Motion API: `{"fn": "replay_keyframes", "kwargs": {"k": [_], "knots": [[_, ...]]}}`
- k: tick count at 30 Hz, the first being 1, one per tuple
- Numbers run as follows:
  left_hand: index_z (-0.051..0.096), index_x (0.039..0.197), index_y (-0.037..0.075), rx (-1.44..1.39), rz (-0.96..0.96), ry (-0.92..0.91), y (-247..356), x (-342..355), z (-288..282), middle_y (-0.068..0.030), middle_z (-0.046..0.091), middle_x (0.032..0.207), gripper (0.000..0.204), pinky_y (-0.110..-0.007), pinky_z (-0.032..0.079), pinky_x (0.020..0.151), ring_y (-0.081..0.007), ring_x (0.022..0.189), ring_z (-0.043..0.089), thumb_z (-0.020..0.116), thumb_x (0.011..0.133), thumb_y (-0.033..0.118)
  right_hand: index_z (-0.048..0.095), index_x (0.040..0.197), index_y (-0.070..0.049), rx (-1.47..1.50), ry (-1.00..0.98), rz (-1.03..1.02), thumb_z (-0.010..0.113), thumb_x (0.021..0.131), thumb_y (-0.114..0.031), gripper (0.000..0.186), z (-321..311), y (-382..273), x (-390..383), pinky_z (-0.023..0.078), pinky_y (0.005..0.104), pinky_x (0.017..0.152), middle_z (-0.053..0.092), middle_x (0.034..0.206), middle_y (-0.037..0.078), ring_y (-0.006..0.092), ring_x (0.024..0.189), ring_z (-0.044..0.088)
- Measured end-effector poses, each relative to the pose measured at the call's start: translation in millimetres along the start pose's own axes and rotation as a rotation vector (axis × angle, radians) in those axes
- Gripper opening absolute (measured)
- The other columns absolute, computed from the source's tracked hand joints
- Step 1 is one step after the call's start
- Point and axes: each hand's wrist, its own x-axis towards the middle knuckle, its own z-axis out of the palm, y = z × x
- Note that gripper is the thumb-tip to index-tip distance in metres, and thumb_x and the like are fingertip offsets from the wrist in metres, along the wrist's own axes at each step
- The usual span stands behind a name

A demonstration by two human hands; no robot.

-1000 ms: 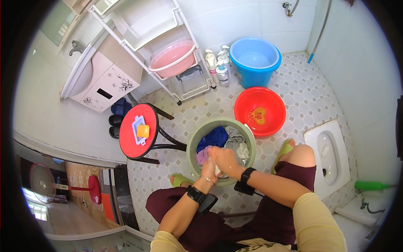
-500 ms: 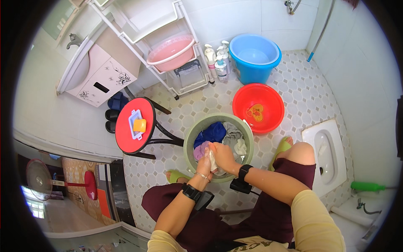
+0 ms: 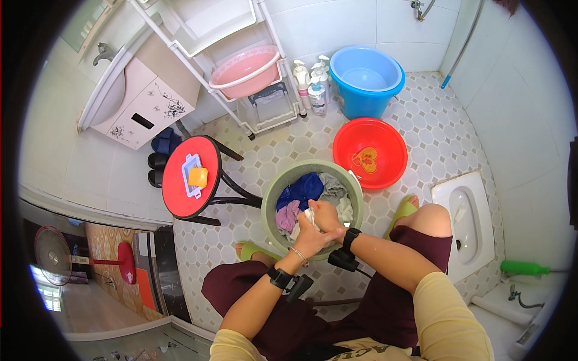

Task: Washing clothes by hand using soap and a washboard in a basin.

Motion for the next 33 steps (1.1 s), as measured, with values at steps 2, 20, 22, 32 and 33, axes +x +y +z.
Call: {"fn": "replay_keyframes", "kwargs": {"k": [2,20,22,32,33], "knots": [[0.027,0.109,-0.006,-0.021,-0.076,-0.015,-12,9,-4,-0.0169,0.045,0.099,0.073,-0.035,0.040,0.085,-0.0268,0.095,0.049,0.071,0.069,0.037,0.060,0.077,-0.001,0.006,-0.007,-0.017,0.039,0.089,-0.038,0.045,2,7,1,0.041,0.0466,0.067,0.060,0.078,0.021,0.0404,0.077,0.055],[0.053,0.085,0.014,-0.900,-0.649,0.106,37,7,-21,0.0011,0.056,0.068,0.040,-0.029,0.041,0.042,-0.0128,0.057,0.055,0.041,0.087,0.052,0.053,0.067,-0.004,-0.042,0.236,-0.486,0.045,0.086,-0.031,0.034,-31,-51,-52,0.040,0.0448,0.048,0.053,0.060,0.020,0.0388,0.054,0.053],[0.053,0.084,0.014,-1.006,-0.569,0.265,2,10,-20,0.0002,0.056,0.067,0.041,-0.024,0.035,0.034,-0.0112,0.051,0.054,0.039,0.087,0.052,0.052,0.064,-0.002,0.005,0.139,-0.585,0.047,0.087,-0.029,0.035,-19,-61,-74,0.038,0.0432,0.045,0.050,0.056,0.022,0.0384,0.052,0.052],[0.051,0.089,0.012,-0.962,-0.741,0.206,11,6,-15,-0.0008,0.058,0.074,0.041,-0.028,0.042,0.041,-0.0133,0.059,0.057,0.036,0.089,0.050,0.053,0.074,-0.004,-0.141,0.179,-0.633,0.044,0.088,-0.030,0.031,-11,-40,-67,0.043,0.0458,0.050,0.056,0.060,0.019,0.0367,0.056,0.056],[0.052,0.091,0.011,-0.978,-0.690,0.161,-5,9,-13,-0.0017,0.058,0.076,0.040,-0.029,0.045,0.045,-0.0139,0.062,0.058,0.035,0.090,0.048,0.053,0.072,-0.004,-0.079,0.189,-0.609,0.046,0.087,-0.030,0.030,-14,-46,-69,0.041,0.0465,0.050,0.055,0.061,0.020,0.0384,0.056,0.055]]}}
